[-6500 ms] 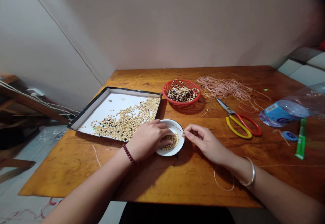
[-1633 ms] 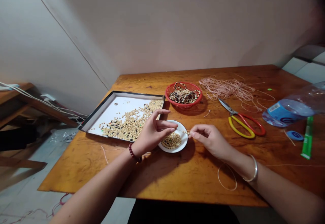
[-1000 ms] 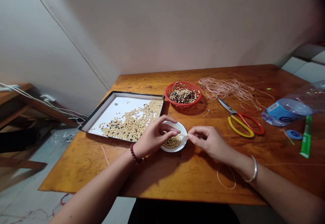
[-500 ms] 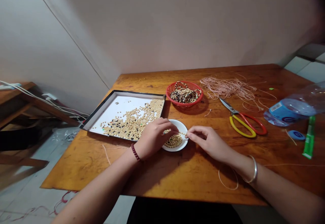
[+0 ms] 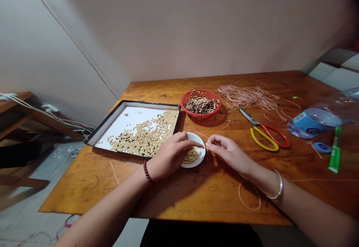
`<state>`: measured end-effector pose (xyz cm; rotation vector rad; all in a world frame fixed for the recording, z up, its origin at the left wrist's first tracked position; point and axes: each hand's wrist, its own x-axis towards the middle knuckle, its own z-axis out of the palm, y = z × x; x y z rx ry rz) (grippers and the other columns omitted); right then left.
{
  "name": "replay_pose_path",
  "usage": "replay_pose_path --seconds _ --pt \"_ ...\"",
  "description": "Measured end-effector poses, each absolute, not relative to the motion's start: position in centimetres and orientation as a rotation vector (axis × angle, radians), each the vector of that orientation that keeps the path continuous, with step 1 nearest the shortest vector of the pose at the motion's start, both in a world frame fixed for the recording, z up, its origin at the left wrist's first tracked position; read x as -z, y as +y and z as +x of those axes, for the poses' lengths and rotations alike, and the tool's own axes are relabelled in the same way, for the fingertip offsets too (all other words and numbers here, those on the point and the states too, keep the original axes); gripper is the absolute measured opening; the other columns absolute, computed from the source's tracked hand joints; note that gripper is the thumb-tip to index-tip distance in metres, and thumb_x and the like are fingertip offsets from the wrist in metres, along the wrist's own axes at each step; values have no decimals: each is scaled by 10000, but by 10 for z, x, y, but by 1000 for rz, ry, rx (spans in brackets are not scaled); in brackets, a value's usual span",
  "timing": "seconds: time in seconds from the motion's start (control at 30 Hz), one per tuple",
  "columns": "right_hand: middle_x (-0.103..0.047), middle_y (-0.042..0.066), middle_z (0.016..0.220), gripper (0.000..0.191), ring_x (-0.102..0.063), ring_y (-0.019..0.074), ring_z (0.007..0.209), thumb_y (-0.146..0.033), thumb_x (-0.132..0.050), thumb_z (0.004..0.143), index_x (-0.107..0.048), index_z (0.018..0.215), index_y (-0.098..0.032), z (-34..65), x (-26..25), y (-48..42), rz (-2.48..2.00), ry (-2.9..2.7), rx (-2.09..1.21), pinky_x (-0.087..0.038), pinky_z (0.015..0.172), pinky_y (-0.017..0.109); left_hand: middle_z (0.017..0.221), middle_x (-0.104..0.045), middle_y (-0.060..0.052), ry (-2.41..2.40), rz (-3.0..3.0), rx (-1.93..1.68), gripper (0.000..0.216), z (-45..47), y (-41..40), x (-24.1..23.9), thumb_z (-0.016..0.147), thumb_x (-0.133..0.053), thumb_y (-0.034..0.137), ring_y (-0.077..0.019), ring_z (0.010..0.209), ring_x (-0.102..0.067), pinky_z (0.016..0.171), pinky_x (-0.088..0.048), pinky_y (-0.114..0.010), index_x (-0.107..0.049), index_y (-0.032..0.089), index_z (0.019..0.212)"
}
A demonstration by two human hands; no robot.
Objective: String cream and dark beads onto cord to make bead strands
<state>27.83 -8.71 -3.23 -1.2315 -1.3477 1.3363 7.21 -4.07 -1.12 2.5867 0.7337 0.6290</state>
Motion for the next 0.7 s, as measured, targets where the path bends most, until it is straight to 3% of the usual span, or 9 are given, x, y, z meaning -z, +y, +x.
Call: replay_pose_path --seconds 0.13,0.33,0.53,0.7 --pt "-564 7 760 306 -518 122 668 -466 -565 829 -576 912 -172 276 33 -90 -1156 -1431 -1461 -416 595 241 967 -603 -46 737 2475 -685 263 74 -45 12 890 -502 161 -122 766 -541 714 -443 -264 -519 214 1147" --pt "-542 -9 704 192 -507 115 666 -363 -541 861 -522 823 -176 276 38 -89 -1172 -1491 -1374 -397 636 244 840 -604 -11 875 2452 -694 297 72 -44 12 862 -563 198 -123 747 -563 707 -454 -264 -506 215 1152" --pt "-532 -15 676 157 -468 115 625 -338 -536 828 -480 829 -191 276 41 -87 -1180 -1387 -1413 -347 568 241 830 -608 -13 936 2395 -812 283 65 -37 0 878 -534 222 -117 751 -573 698 -450 -249 -494 202 1157" --pt "-484 -24 660 226 -296 66 460 -354 -505 807 -553 916 -162 277 41 -86 -1117 -1225 -1609 -176 430 236 843 -645 -24 1361 2516 -774 217 56 -25 1 882 -511 244 -164 776 -576 677 -437 -283 -533 210 1094"
